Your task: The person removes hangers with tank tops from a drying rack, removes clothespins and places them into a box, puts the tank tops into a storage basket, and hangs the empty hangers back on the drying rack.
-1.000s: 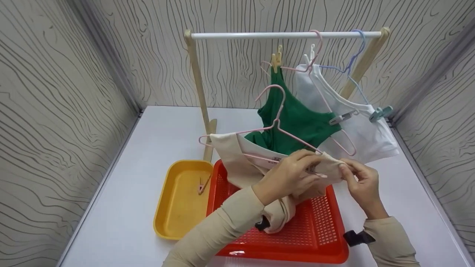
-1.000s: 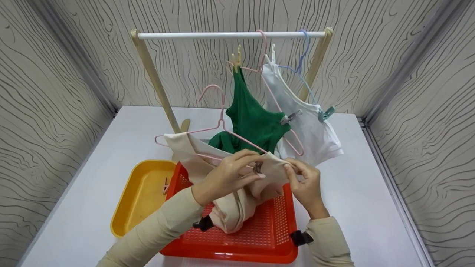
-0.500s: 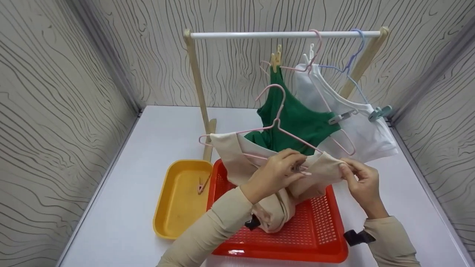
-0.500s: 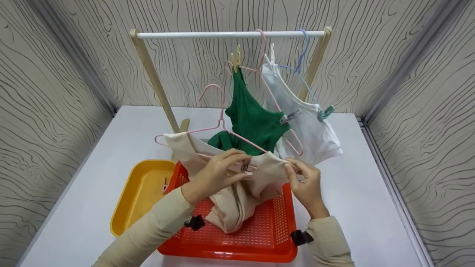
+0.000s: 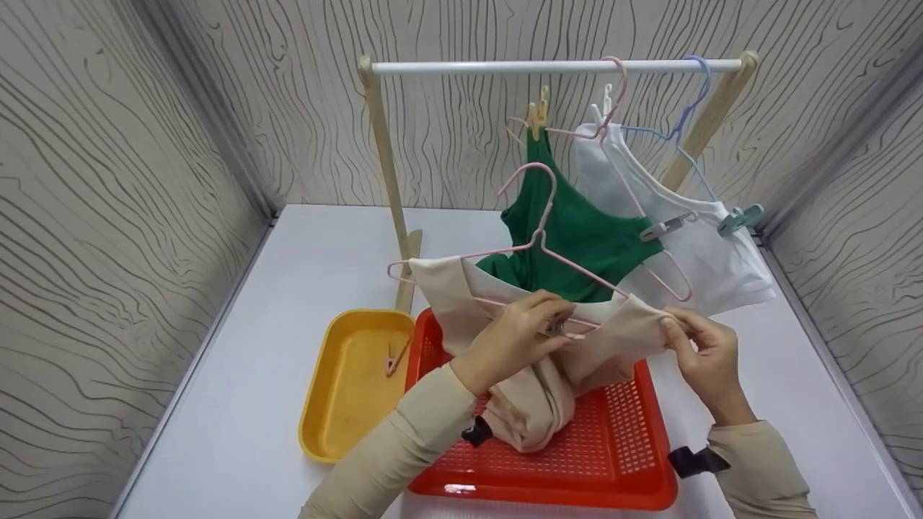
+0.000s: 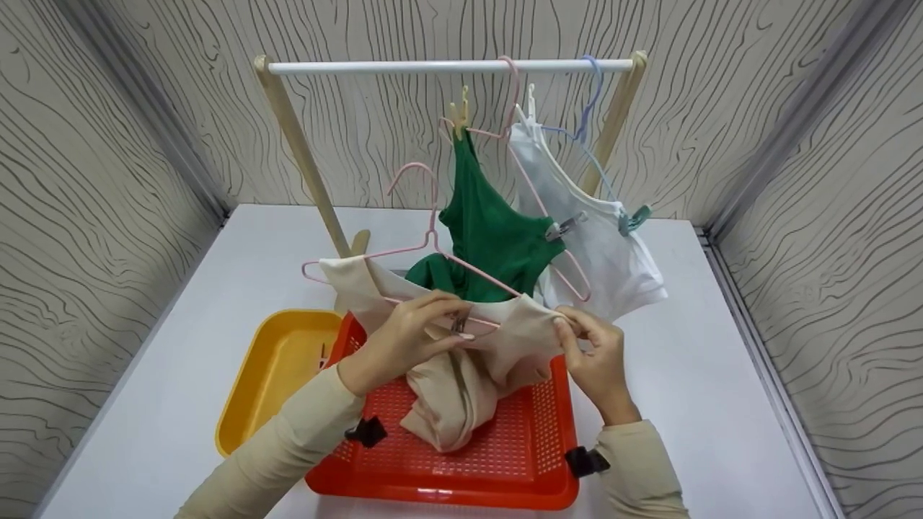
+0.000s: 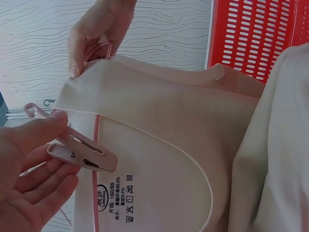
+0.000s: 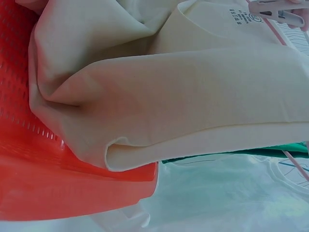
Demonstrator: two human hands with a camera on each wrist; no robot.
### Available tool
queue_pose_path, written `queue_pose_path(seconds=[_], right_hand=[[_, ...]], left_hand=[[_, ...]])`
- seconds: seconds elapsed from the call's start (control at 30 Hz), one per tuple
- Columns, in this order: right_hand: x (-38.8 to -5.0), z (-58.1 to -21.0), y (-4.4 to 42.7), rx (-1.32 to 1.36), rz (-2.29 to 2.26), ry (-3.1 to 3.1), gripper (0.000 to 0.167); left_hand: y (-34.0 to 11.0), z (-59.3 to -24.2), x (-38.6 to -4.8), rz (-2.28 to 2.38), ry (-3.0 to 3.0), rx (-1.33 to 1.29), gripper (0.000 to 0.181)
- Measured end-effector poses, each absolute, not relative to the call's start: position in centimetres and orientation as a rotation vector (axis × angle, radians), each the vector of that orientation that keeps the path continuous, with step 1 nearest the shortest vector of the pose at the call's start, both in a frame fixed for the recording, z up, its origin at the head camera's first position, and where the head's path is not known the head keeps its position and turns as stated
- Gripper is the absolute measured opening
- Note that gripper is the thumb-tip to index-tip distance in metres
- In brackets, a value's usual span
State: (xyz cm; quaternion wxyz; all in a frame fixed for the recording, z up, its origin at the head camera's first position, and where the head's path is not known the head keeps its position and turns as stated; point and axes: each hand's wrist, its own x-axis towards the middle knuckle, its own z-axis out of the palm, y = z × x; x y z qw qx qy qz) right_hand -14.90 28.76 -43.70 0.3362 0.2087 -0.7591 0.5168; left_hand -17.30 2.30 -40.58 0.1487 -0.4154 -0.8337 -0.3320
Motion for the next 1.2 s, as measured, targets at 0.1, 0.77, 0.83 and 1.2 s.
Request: queue_pose_path(seconds=[0.1,0.77,0.83,1.2], right_hand=[[-14.8,-43.7,28.8,0.546,1.361,-1.974,0.011],[-14.9,-43.8,28.9,0.559,1.406,-1.951,0.025],[-14.9,-43.8,28.9,0.555,1.397,-1.956,0.020],[-15.0,-43.8,28.9,0.550,1.371,-1.965,0.007]], left_hand=[[1.9,-40.6,-17.3,-0.963,-2.406,-1.171,0.034],[-1.6,-41.3,-17.9,-1.034,-2.492,-1.021,0.039],[-1.9,-41.3,-17.9,-1.034,-2.499,-1.014,0.039],[-3.7,-41.9,-18.1,-1.057,-2.528,-0.987,0.038]])
